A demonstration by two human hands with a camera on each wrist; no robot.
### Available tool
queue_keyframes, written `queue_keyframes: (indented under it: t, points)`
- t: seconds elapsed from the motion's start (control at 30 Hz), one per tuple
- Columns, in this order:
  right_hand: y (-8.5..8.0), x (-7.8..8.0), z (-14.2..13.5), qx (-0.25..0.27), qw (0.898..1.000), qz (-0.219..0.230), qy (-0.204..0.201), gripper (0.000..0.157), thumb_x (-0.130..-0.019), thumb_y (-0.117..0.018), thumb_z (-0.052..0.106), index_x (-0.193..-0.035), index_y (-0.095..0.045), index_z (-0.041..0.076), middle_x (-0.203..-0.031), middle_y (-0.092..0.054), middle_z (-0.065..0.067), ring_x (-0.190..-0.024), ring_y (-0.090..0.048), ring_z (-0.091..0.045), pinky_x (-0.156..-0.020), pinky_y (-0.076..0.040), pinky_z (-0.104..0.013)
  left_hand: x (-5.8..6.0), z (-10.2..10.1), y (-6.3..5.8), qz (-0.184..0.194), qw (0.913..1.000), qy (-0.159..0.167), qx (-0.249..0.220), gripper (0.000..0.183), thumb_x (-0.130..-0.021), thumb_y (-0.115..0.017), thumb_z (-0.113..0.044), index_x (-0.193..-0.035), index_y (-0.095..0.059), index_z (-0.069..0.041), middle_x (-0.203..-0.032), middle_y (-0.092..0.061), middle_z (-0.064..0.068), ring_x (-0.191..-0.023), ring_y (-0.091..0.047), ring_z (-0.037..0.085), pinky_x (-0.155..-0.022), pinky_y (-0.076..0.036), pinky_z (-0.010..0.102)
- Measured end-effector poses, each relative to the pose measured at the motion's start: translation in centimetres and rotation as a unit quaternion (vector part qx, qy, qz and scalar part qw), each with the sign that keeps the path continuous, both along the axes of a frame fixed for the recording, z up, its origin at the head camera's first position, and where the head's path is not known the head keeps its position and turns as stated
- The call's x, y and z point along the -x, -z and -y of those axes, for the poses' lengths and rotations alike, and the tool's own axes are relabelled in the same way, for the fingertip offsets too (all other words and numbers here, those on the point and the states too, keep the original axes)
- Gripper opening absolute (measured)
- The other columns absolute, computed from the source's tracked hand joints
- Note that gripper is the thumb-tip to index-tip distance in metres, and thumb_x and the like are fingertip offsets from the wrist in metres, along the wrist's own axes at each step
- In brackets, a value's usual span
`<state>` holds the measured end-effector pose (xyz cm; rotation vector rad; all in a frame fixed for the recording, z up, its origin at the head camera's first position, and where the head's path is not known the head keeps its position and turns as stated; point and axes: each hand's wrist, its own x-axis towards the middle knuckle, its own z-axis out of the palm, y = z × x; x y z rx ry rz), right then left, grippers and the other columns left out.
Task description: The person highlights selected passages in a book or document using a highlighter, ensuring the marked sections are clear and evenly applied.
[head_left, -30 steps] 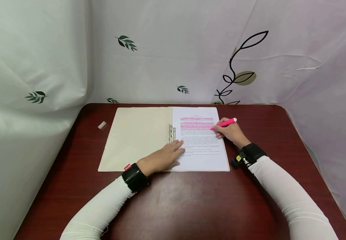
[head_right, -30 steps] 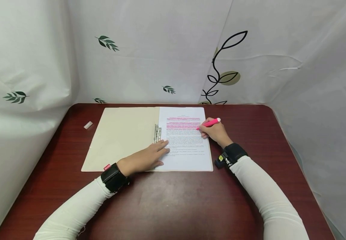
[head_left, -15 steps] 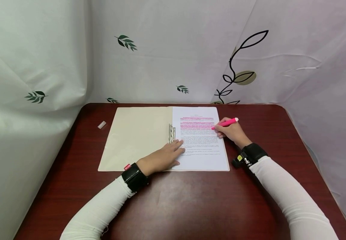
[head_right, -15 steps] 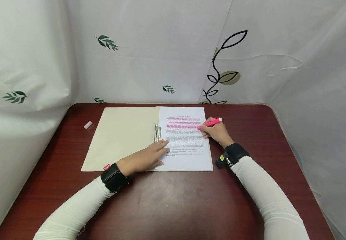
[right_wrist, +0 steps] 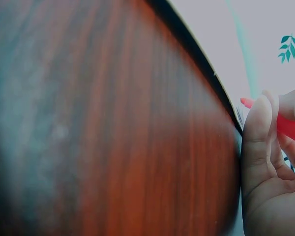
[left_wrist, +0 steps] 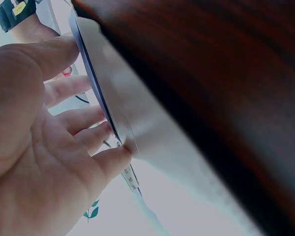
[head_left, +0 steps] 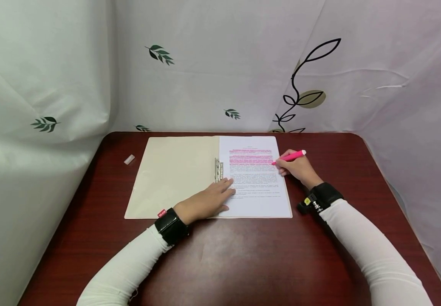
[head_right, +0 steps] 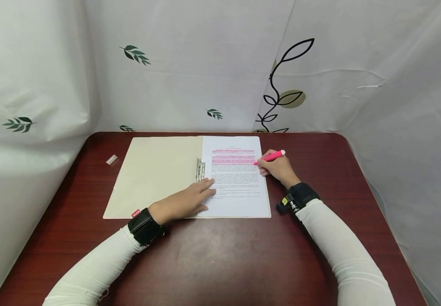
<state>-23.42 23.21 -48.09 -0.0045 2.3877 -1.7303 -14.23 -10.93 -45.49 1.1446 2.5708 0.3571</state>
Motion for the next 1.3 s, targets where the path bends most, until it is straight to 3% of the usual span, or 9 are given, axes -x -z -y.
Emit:
queue_keyframes:
  t: [0.3, 0.47, 0.67, 0.97, 1.3]
  points:
    - [-2.3, -0.7, 0.5, 0.006, 1.000, 0.029, -0.009, 0.020, -0.096, -0.070, 0.004, -0.104, -0.059, -0.010, -0.085, -0.070, -0.018, -0.062, -0.067, -0.010, -0.062, -0.061, -0.025, 0.1, 0.1, 0.2, 0.005, 1.0000, -0.004, -0.001, 0.056, -0.105, -0.060, -0.026, -0.154, -0.042, -0.005, -0.169, -0.024, 0.022, -0.158, -0.021, 0.038, -0.125, -0.027, 0.055]
    - [-0.5, 0.1, -0.3, 0.005, 1.000, 0.022, -0.004, 0.024, -0.096, -0.071, 0.009, -0.106, -0.058, -0.008, -0.083, -0.070, -0.012, -0.062, -0.066, -0.008, -0.061, -0.060, -0.022, 0.0, 0.1, 0.0, 0.002, 1.0000, -0.003, -0.005, 0.055, -0.105, -0.061, -0.026, -0.153, -0.043, -0.004, -0.168, -0.025, 0.023, -0.158, -0.022, 0.039, -0.124, -0.028, 0.055]
    - [0.1, 0.0, -0.5, 0.005, 1.000, 0.001, -0.009, 0.025, -0.096, -0.072, 0.012, -0.105, -0.058, -0.007, -0.081, -0.070, -0.007, -0.062, -0.065, -0.007, -0.062, -0.060, -0.022, -0.1, 0.1, -0.2, 0.002, 1.0000, 0.000, -0.006, 0.056, -0.105, -0.061, -0.025, -0.153, -0.043, -0.003, -0.168, -0.026, 0.024, -0.157, -0.022, 0.040, -0.123, -0.029, 0.057]
    - [0.5, 0.0, -1.0, 0.093, 0.996, 0.011, 0.014, 0.018, -0.099, -0.070, 0.012, -0.104, -0.060, -0.001, -0.079, -0.073, -0.005, -0.060, -0.064, -0.007, -0.059, -0.058, -0.021, -0.2, 0.1, -0.1, 0.000, 0.9999, 0.004, -0.010, 0.056, -0.104, -0.061, -0.024, -0.152, -0.043, -0.002, -0.167, -0.027, 0.026, -0.156, -0.023, 0.042, -0.122, -0.030, 0.058]
    - [-2.1, 0.0, 1.9, 0.076, 0.997, -0.023, -0.004, 0.020, -0.097, -0.074, 0.018, -0.101, -0.062, 0.003, -0.083, -0.069, -0.010, -0.063, -0.062, -0.011, -0.063, -0.058, -0.021, -0.1, 0.0, -0.1, -0.004, 0.9999, 0.001, -0.010, 0.055, -0.104, -0.062, -0.024, -0.152, -0.044, -0.003, -0.167, -0.027, 0.025, -0.156, -0.024, 0.041, -0.122, -0.031, 0.058]
